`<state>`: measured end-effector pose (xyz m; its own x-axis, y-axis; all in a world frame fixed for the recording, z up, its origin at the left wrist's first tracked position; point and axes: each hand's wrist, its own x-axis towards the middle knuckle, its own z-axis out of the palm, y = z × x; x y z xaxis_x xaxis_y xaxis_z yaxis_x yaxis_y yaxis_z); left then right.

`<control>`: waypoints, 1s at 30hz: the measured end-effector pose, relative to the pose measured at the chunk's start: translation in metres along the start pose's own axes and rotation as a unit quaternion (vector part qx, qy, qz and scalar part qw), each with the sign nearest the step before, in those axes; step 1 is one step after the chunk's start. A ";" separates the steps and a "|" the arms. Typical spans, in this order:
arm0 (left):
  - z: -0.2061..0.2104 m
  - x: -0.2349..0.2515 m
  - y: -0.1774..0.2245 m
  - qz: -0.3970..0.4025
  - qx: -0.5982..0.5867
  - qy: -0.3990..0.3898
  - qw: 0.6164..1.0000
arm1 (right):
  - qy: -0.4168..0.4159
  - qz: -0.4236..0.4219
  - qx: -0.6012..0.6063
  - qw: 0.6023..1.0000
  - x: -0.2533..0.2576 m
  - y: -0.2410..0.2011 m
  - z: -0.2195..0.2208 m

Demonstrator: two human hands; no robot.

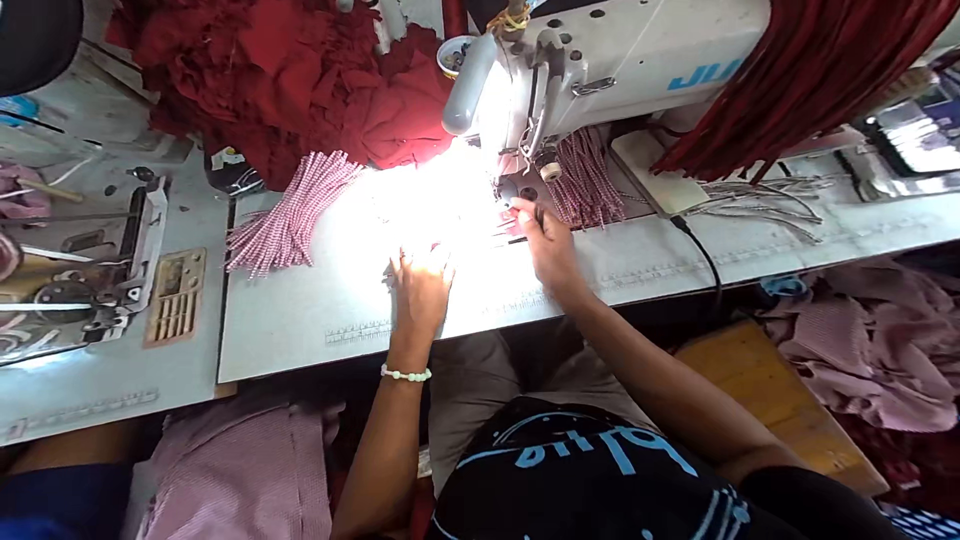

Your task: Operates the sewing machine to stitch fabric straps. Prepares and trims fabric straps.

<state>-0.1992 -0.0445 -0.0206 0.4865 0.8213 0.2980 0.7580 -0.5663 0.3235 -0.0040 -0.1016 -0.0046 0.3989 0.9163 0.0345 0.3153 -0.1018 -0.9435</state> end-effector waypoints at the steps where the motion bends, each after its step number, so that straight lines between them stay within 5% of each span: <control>1: 0.000 0.001 0.004 -0.003 0.010 -0.002 1.000 | -0.014 -0.018 -0.024 0.999 0.000 -0.004 0.005; 6: -0.017 0.016 -0.012 0.001 0.029 -0.025 0.999 | -0.069 -0.205 -0.229 0.949 0.012 0.005 0.021; 11: -0.036 0.026 -0.045 0.025 0.015 -0.046 0.999 | -0.080 -0.269 -0.317 0.906 0.014 0.018 0.026; 14: -0.040 0.004 -0.044 -0.024 -0.019 -0.045 0.999 | -0.071 -0.216 -0.215 0.950 0.012 0.011 0.009; 17: -0.026 -0.016 -0.038 -0.113 -0.055 -0.032 0.992 | -0.007 -0.069 -0.054 0.996 0.005 0.002 -0.005; 19: -0.021 -0.017 -0.028 -0.138 -0.068 -0.035 0.988 | 0.020 -0.003 0.028 0.999 0.000 0.001 0.000; 30: -0.017 -0.002 -0.016 -0.145 -0.074 -0.038 0.986 | 0.046 0.041 0.149 0.987 0.012 -0.001 0.021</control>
<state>-0.2198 -0.0388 -0.0111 0.2935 0.9500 0.1065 0.8014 -0.3052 0.5144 -0.0175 -0.0824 -0.0101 0.4927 0.8697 -0.0301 0.0162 -0.0437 -0.9989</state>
